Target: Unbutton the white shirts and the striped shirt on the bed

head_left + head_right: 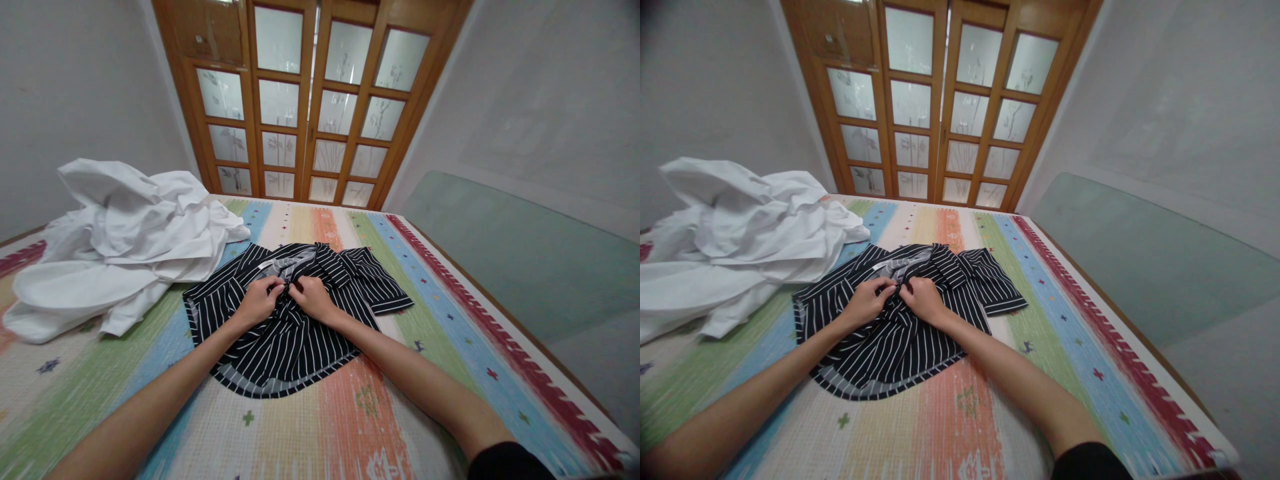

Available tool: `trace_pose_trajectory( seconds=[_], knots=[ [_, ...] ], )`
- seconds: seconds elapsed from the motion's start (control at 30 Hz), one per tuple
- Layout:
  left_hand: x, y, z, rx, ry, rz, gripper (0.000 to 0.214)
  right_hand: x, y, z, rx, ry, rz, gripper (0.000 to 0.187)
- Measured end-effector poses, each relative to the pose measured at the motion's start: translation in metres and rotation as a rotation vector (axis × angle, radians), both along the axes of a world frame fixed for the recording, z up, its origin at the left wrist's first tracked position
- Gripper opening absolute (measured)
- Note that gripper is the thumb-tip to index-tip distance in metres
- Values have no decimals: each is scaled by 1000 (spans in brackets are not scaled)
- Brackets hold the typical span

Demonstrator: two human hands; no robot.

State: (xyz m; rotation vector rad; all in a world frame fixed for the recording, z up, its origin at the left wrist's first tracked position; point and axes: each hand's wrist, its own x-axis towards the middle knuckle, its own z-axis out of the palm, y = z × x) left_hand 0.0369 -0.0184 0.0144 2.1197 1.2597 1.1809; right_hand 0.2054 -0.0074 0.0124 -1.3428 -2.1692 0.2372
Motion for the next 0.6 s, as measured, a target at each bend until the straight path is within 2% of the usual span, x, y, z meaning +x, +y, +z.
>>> trace_pose_trajectory(
  seconds=[0.17,0.23,0.3,0.37,0.47,0.53,0.6],
  knots=[
    [-1,-1,1,-7,2,-26,17,1,-3,2,9,-225,-75,22],
    [-2,-2,2,-12,-5,-34,18,10,4,5,-15,-233,-129,20],
    [-3,-2,3,-15,-18,-19,19,25,15,9,-28,-141,-210,17],
    [-5,-1,3,-8,-48,18,20,43,29,14,-25,81,-322,14],
    [-5,-1,4,9,-103,74,21,68,46,25,-116,648,-468,17],
    [-3,-3,5,11,-130,94,21,76,48,31,-253,968,-475,19],
    [1,-6,8,13,-152,105,21,74,43,35,-394,1120,-399,23]
  ],
)
